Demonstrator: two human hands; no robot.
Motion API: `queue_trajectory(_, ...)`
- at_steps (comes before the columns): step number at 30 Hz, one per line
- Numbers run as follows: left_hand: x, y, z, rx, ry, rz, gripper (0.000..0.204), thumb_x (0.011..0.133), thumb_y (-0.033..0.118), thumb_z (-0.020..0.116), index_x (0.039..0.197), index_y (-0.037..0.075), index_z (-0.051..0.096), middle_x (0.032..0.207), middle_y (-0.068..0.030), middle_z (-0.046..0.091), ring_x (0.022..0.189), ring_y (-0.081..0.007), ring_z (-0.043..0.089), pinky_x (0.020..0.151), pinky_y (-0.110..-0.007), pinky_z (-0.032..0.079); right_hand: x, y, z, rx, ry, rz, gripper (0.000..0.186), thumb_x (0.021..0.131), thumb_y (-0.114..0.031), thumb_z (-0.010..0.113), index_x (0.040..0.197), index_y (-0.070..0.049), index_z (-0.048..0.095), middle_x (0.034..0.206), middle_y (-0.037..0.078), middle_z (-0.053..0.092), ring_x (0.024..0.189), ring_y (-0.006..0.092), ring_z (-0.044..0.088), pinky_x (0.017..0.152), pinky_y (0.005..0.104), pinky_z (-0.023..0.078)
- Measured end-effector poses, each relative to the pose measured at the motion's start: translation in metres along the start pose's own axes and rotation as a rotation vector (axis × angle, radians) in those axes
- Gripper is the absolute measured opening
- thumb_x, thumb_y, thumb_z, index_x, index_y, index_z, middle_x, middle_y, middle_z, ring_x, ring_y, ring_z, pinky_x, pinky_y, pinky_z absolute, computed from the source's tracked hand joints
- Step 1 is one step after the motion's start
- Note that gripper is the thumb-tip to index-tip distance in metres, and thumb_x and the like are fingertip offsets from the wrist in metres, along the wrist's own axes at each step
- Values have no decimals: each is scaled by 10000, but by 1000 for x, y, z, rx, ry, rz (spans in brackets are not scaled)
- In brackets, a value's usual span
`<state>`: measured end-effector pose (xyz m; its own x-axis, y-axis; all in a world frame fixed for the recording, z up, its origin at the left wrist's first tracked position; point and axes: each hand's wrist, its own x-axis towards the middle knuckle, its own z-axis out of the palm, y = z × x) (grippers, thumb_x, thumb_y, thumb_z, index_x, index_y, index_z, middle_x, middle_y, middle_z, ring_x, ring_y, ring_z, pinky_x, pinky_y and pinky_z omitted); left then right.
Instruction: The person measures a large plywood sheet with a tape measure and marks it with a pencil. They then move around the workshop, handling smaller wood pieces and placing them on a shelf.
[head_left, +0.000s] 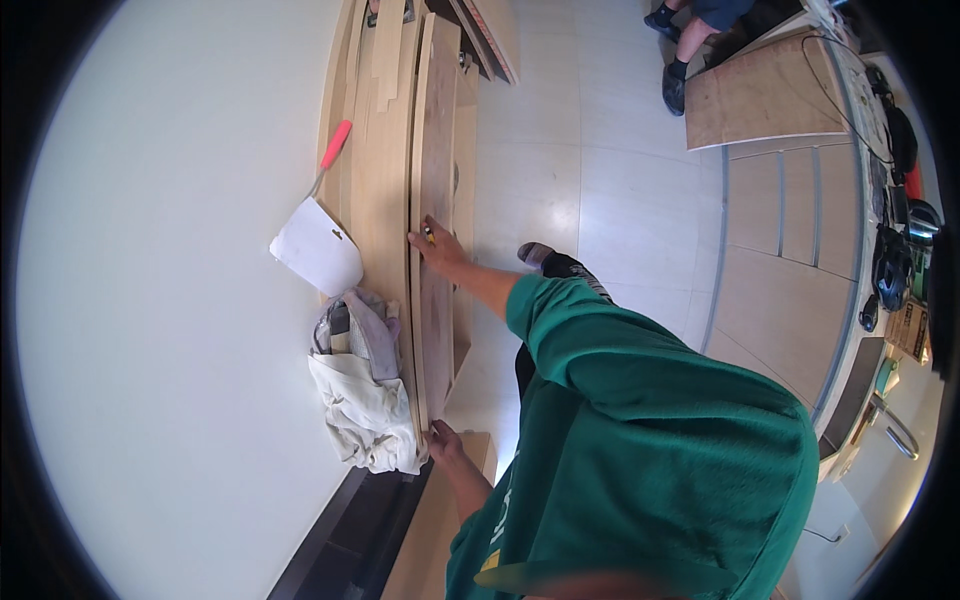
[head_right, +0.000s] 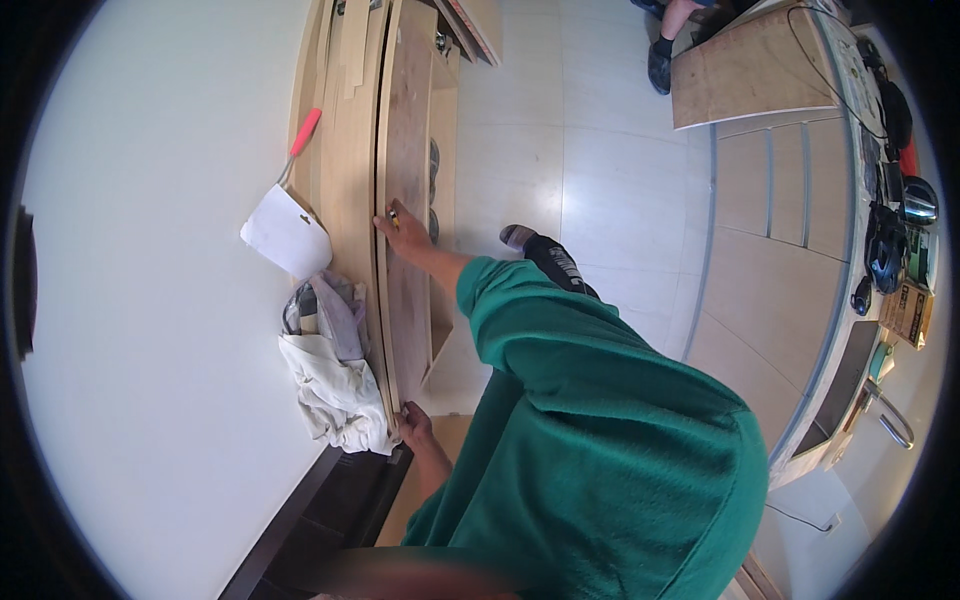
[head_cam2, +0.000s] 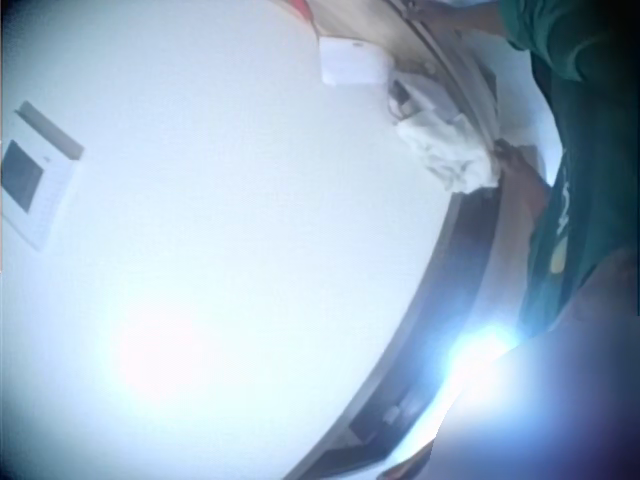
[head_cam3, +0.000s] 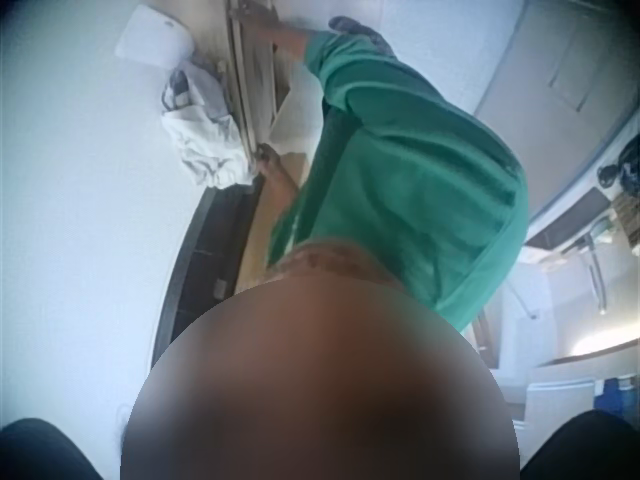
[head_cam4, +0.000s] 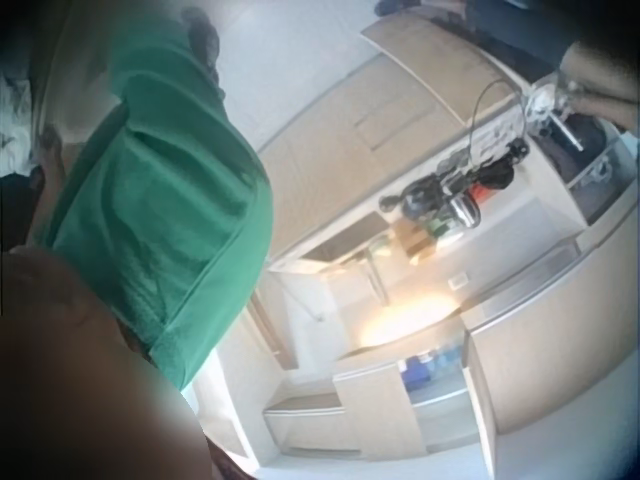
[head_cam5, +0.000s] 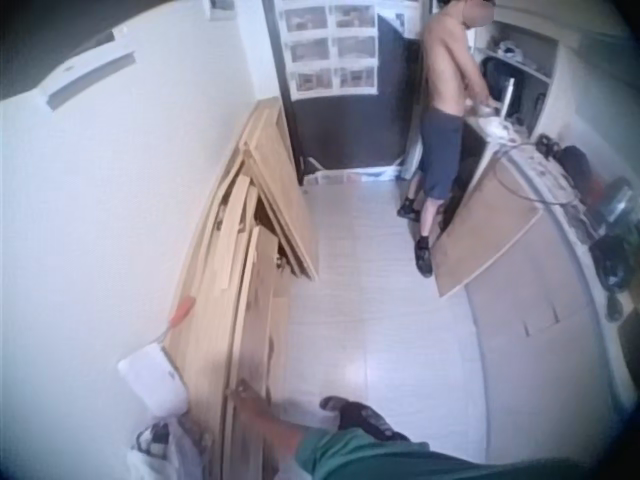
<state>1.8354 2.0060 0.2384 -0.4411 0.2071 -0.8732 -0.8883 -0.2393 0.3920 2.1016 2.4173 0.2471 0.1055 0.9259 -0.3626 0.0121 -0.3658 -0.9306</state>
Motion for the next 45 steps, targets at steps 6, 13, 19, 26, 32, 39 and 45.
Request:
queue_trajectory(6,-4,-2,4,-113,22,-3,329,1002,240,539,1170,-41,574,1117,-164,662,979,-285,658,909,-422,555,-1,0,6,34,57,-5,846,926,-518,599,1488,41,302,1240,264,608,1081,336,637,908,409,507)
queue_trajectory(13,-7,-4,-4,-140,-321,-205,316,984,252,572,1169,-5,588,1118,-142,671,970,-289,667,902,-434,560,-4,-22,-14,92,-121,189,812,903,-482,626,1464,38,355,1277,268,580,1131,357,601,967,396,463)
queue_trajectory(19,-7,-9,4,-77,41,46,310,989,248,566,1185,9,576,1130,-146,664,974,-300,663,920,-456,546,-7,-26,-16,173,-135,264,843,855,-485,692,1454,28,394,841,159,661,783,245,645,744,353,507)
queue_trajectory(26,-12,-7,10,-200,57,-21,312,996,225,541,1203,-5,573,1165,-162,651,1041,-308,639,958,-476,517,-1,-16,-16,129,-135,270,879,839,-479,732,1498,-34,357,737,68,600,600,146,542,531,318,454)
queue_trajectory(32,4,4,-4,-202,-36,-43,311,994,214,541,1213,-6,564,1170,-166,647,1059,-310,628,955,-481,518,-1,-14,-15,122,-102,233,852,845,-474,731,1501,-64,372,763,68,608,568,146,539,517,315,472)
queue_trajectory(39,5,9,-6,-192,56,-37,267,970,159,575,1171,-16,580,1142,-170,645,1026,-315,645,929,-477,547,1,-9,-14,61,-110,211,873,840,-509,716,1481,-16,387,846,118,659,677,197,604,617,343,496)
queue_trajectory(45,-18,-14,19,-203,110,39,287,981,156,569,1174,-56,554,1144,-175,641,1025,-328,647,950,-481,544,5,-4,-14,-120,-74,120,810,853,-516,685,1421,13,453,845,135,677,768,234,645,730,354,507)
